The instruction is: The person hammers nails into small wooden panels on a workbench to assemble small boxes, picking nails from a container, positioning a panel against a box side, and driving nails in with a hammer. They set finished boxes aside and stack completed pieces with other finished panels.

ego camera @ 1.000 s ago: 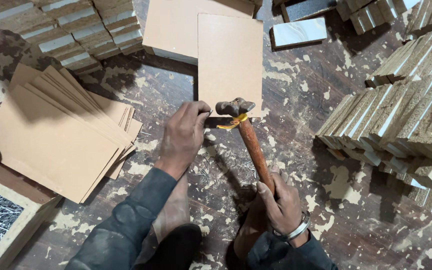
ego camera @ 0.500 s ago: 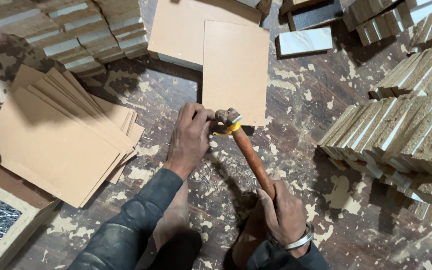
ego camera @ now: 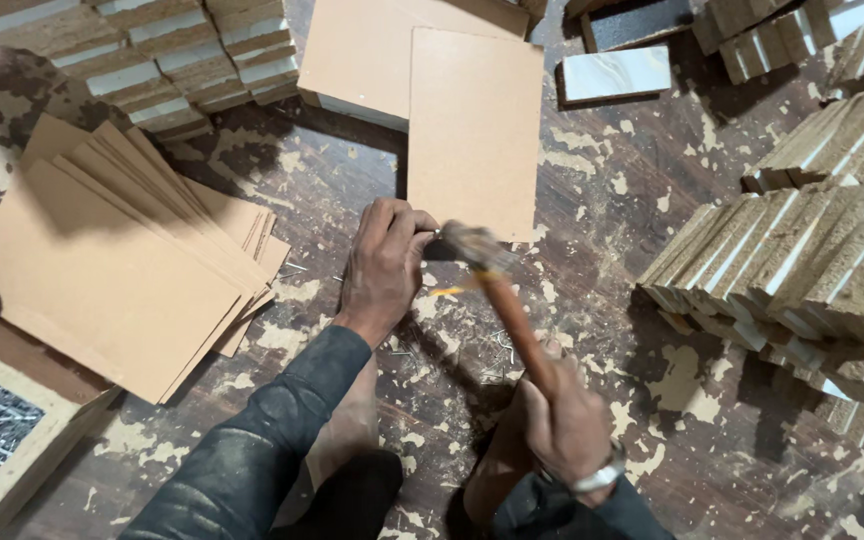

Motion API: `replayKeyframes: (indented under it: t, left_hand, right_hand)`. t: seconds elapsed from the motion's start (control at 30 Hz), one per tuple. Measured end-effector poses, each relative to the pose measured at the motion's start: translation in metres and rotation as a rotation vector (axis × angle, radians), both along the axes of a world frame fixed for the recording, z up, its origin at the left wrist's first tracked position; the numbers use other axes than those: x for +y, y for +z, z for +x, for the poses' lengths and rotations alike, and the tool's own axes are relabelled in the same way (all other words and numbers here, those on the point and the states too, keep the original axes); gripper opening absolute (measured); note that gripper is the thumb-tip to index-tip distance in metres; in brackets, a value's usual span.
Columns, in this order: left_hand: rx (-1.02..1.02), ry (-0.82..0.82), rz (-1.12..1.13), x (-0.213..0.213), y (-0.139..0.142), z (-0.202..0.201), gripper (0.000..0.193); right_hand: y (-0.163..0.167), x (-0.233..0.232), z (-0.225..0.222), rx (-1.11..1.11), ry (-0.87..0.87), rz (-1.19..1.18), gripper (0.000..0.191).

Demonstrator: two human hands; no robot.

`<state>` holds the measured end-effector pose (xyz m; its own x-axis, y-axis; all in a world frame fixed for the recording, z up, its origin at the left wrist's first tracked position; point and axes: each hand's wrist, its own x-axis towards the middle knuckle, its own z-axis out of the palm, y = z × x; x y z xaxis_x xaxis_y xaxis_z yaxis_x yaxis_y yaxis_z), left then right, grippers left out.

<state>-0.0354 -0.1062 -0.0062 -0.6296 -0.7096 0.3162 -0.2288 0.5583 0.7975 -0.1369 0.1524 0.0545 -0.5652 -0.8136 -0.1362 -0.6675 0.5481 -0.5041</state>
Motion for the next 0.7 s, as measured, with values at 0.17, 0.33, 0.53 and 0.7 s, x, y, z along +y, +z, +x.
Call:
replayKeyframes:
  t: [0.17,0.33,0.53,0.7]
  left_hand:
    - [-0.004,-0.014,0.005,-0.001,0.007,0.004,0.019]
    - [-0.016,-0.037,0.148,-0.013,0.013,0.004,0.033]
    - [-0.086,-0.093,0.132,-0.023,0.007,0.021,0.044]
    - [-0.083,-0.108,0.157,-0.025,-0.004,0.019,0.041]
  right_hand:
    - [-0.002,-0.005,0.003,-0.081,-0.050,0.072,0.023]
    - [0.014,0.007,0.003,-0.130,-0.078,-0.161,0.029]
    - [0.014,0.002,0.003,-0.125,-0.107,-0.042,0.021]
    - [0.019,-0.008,0.005,-0.079,-0.012,-0.159,0.025]
